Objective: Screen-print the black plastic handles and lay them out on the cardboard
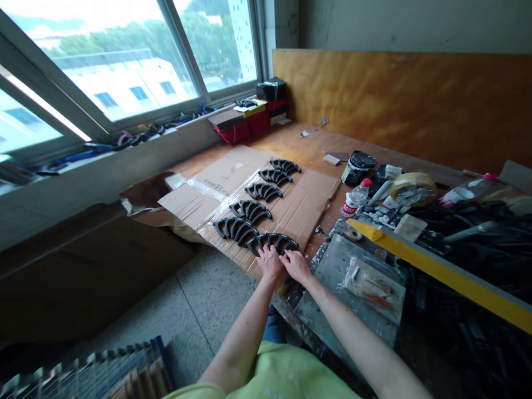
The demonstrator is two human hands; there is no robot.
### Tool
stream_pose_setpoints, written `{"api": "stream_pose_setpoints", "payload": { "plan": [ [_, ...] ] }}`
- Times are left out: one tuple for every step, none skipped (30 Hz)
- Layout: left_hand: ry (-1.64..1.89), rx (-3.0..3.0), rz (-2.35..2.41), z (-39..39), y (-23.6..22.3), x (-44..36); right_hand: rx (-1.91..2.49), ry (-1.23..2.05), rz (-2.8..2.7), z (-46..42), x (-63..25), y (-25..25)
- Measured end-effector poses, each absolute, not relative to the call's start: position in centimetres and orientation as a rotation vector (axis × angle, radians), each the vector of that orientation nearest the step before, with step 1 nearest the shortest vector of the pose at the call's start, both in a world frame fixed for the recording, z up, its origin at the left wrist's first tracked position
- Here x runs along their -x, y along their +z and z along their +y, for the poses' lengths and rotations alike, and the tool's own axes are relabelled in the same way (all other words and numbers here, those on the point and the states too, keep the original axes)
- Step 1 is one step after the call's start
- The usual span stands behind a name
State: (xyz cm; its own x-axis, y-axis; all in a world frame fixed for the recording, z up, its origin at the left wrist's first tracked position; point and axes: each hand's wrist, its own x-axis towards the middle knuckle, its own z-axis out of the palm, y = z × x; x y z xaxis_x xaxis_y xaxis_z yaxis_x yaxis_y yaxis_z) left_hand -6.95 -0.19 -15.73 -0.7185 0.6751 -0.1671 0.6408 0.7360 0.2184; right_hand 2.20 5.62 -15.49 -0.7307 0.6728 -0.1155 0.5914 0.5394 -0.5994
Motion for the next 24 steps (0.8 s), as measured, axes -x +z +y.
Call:
{"api": "stream_pose_setpoints", "payload": {
  "plan": [
    [0.22,-1.063,2.696,-0.6,-15.5,6.8,1.072,0.947,-2.611,5.3,-2.5,-15.2],
    [0.234,-1.081,2.694,-0.9,-15.2,6.8,1.048,0.941,-2.572,5.0,-2.8,-15.0],
    [0.253,-1.099,2.695,-1.1,-14.9,6.8,1.022,0.937,-2.528,4.9,-3.0,-14.7],
    [0.28,-1.122,2.7,-1.0,-14.5,6.9,0.996,0.936,-2.482,4.9,-3.2,-14.4],
    [0.311,-1.151,2.706,-0.5,-14.0,7.2,0.979,0.94,-2.436,5.1,-3.3,-14.1],
    [0.345,-1.184,2.709,0.4,-13.5,7.6,0.976,0.944,-2.386,5.5,-3.2,-13.8],
    [0.379,-1.22,2.71,1.7,-13.1,8.1,0.982,0.948,-2.333,6.2,-3.0,-13.5],
    [0.412,-1.266,2.702,3.5,-12.6,8.7,0.994,0.949,-2.278,7.0,-2.8,-13.1],
    [0.44,-1.317,2.682,5.6,-12.2,9.4,1.01,0.946,-2.221,8.0,-2.5,-12.8],
    [0.463,-1.364,2.653,8.1,-11.9,10.1,1.027,0.94,-2.167,9.1,-2.2,-12.4],
    [0.481,-1.414,2.613,10.9,-11.6,10.8,1.049,0.935,-2.117,10.1,-2.0,-12.0],
    [0.494,-1.463,2.566,13.9,-11.5,11.4,1.079,0.931,-2.07,11.0,-1.9,-11.8],
    [0.501,-1.505,2.517,17.0,-11.5,11.9,1.117,0.934,-2.025,11.6,-1.9,-11.6],
    [0.505,-1.541,2.472,20.1,-11.5,12.3,1.162,0.948,-1.982,12.1,-1.9,-11.7],
    [0.506,-1.571,2.432,23.1,-11.7,12.7,1.211,0.975,-1.939,12.2,-2.1,-11.9],
    [0.5,-1.595,2.393,26.0,-11.9,12.9,1.261,1.01,-1.893,12.2,-2.3,-12.3],
    [0.488,-1.608,2.361,28.7,-12.1,13.0,1.312,1.047,-1.84,11.9,-2.5,-12.9],
    [0.474,-1.605,2.338,31.2,-12.4,13.1,1.356,1.086,-1.789,11.6,-2.8,-13.5],
    [0.46,-1.59,2.324,33.5,-12.8,13.2,1.393,1.126,-1.743,11.1,-3.2,-14.3],
    [0.448,-1.567,2.318,35.5,-13.1,13.3,1.426,1.16,-1.701,10.6,-3.5,-14.9],
    [0.439,-1.539,2.321,37.4,-13.5,13.3,1.456,1.189,-1.668,10.2,-3.8,-15.5],
    [0.436,-1.509,2.329,39.0,-13.9,13.4,1.482,1.213,-1.648,9.8,-4.1,-15.9],
    [0.439,-1.483,2.341,40.4,-14.3,13.5,1.503,1.232,-1.638,9.5,-4.3,-16.2],
    [0.442,-1.461,2.355,41.6,-14.7,13.6,1.521,1.243,-1.634,9.3,-4.5,-16.3]
  ]
}}
